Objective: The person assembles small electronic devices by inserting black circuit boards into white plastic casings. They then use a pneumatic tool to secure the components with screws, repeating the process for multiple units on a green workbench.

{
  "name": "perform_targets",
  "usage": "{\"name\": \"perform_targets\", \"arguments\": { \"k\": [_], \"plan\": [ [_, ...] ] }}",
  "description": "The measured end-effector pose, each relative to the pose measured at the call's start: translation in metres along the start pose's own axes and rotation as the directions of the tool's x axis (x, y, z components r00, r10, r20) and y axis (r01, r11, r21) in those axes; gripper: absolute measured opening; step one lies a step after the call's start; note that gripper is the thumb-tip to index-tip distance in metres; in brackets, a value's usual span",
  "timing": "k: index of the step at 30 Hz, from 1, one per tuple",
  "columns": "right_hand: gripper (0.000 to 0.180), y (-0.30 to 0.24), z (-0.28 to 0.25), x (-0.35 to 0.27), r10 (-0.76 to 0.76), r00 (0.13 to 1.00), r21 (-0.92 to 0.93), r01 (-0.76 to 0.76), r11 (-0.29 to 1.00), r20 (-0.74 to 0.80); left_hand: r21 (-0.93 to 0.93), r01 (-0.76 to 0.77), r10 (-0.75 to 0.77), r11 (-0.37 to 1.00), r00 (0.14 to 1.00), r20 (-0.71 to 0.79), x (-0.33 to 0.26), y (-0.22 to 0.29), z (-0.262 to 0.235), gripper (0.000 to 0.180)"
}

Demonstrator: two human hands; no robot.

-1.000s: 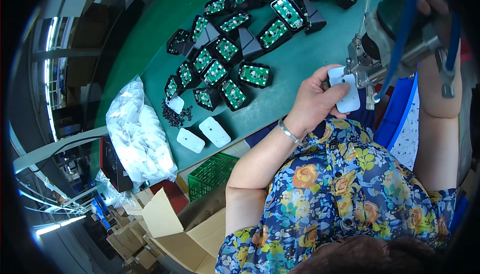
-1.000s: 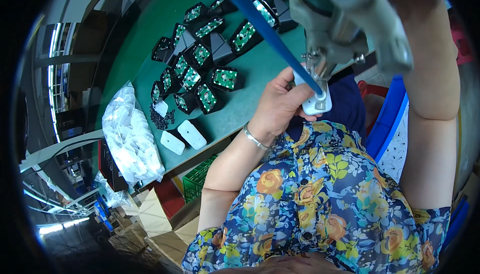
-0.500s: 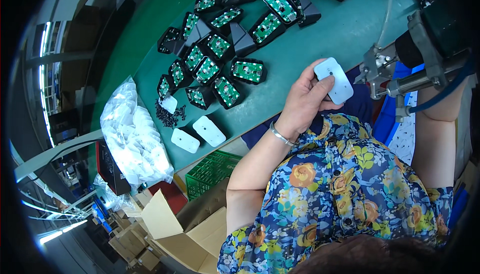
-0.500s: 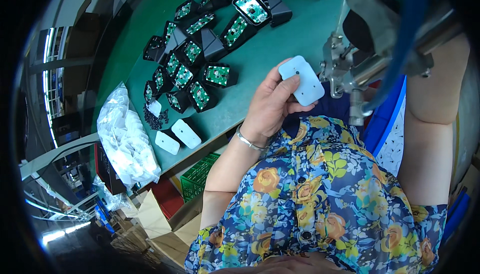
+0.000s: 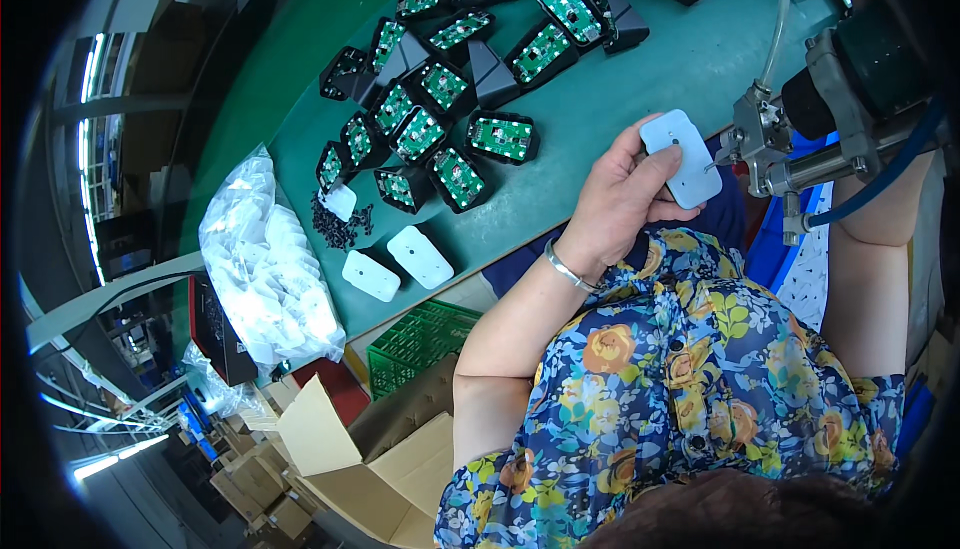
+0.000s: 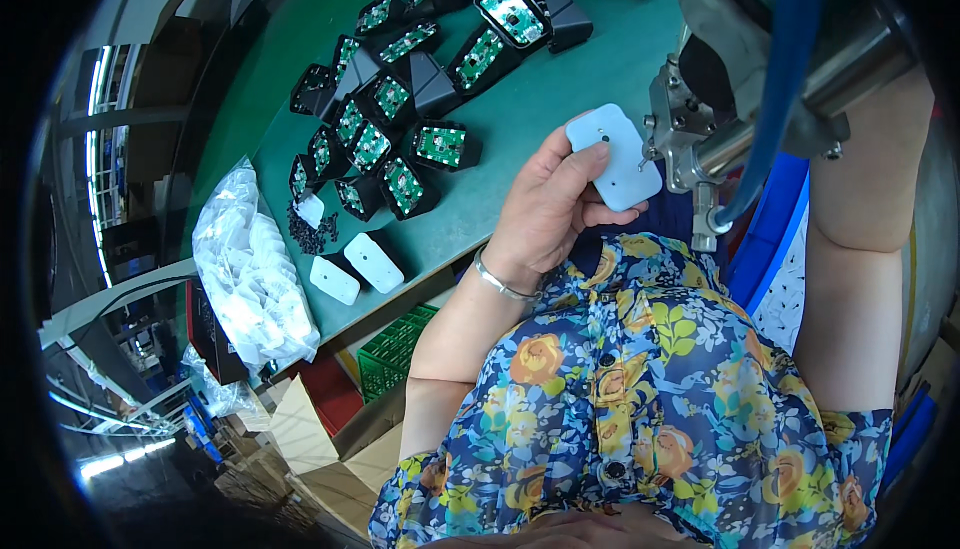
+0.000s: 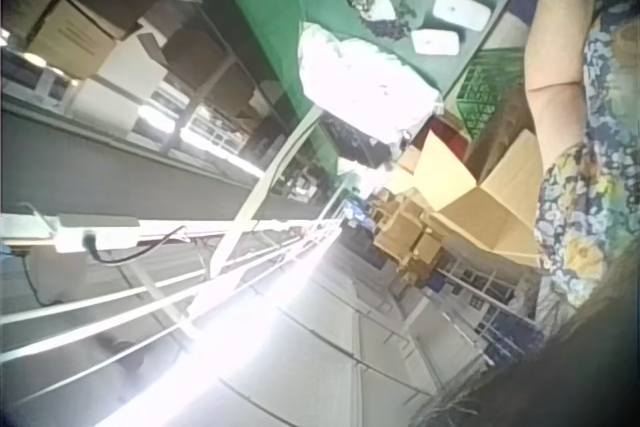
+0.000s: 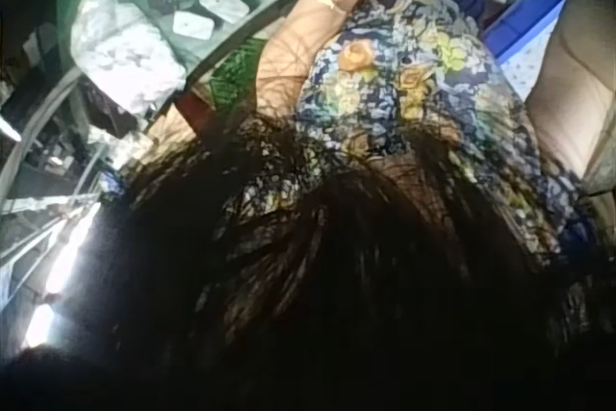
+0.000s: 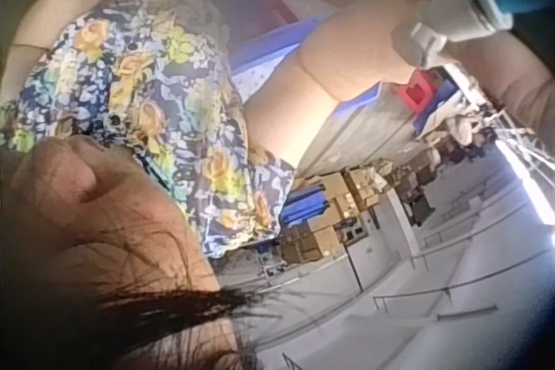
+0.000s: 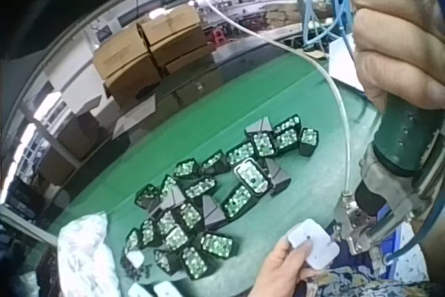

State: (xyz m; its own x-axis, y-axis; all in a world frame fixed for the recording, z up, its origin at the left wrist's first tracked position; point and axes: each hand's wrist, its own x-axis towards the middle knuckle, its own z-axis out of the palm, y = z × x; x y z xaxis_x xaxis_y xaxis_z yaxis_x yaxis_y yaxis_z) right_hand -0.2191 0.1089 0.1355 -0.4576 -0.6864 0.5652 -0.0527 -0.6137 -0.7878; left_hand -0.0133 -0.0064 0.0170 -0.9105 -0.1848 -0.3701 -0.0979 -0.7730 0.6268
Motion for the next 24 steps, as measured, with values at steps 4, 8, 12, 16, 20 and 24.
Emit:
{"name": "perform_targets", "arguments": {
  "k": [4,8,12,16,20,24],
  "plan": [
    [0.041,-0.004,0.000,0.001,-0.002,1.000,-0.011,0.002,1.000,-0.004,0.007,0.025,-0.024,1.000,1.000,-0.001,0.004,0.003,0.000,0.038],
    [0.042,-0.002,0.002,0.002,0.000,1.000,-0.001,0.000,1.000,0.012,0.055,-0.013,0.014,0.998,1.000,-0.022,0.005,0.000,0.003,0.033],
    [0.042,0.001,0.001,0.002,0.004,1.000,0.004,-0.004,1.000,0.017,0.260,-0.121,0.137,0.958,0.989,-0.046,0.000,0.009,-0.012,0.037],
    [0.042,0.005,0.005,-0.002,0.014,1.000,0.008,-0.014,1.000,0.023,0.254,-0.139,0.169,0.957,0.980,-0.104,-0.017,0.007,-0.025,0.043],
    [0.043,0.002,0.008,-0.002,0.021,1.000,0.008,-0.021,1.000,0.022,0.166,-0.098,0.099,0.981,0.995,0.001,-0.009,0.000,-0.014,0.045],
    [0.043,0.005,0.008,-0.002,0.022,0.999,0.013,-0.022,1.000,0.038,0.083,-0.099,0.096,0.992,0.995,0.032,0.004,-0.010,-0.014,0.043]
  ]
}}
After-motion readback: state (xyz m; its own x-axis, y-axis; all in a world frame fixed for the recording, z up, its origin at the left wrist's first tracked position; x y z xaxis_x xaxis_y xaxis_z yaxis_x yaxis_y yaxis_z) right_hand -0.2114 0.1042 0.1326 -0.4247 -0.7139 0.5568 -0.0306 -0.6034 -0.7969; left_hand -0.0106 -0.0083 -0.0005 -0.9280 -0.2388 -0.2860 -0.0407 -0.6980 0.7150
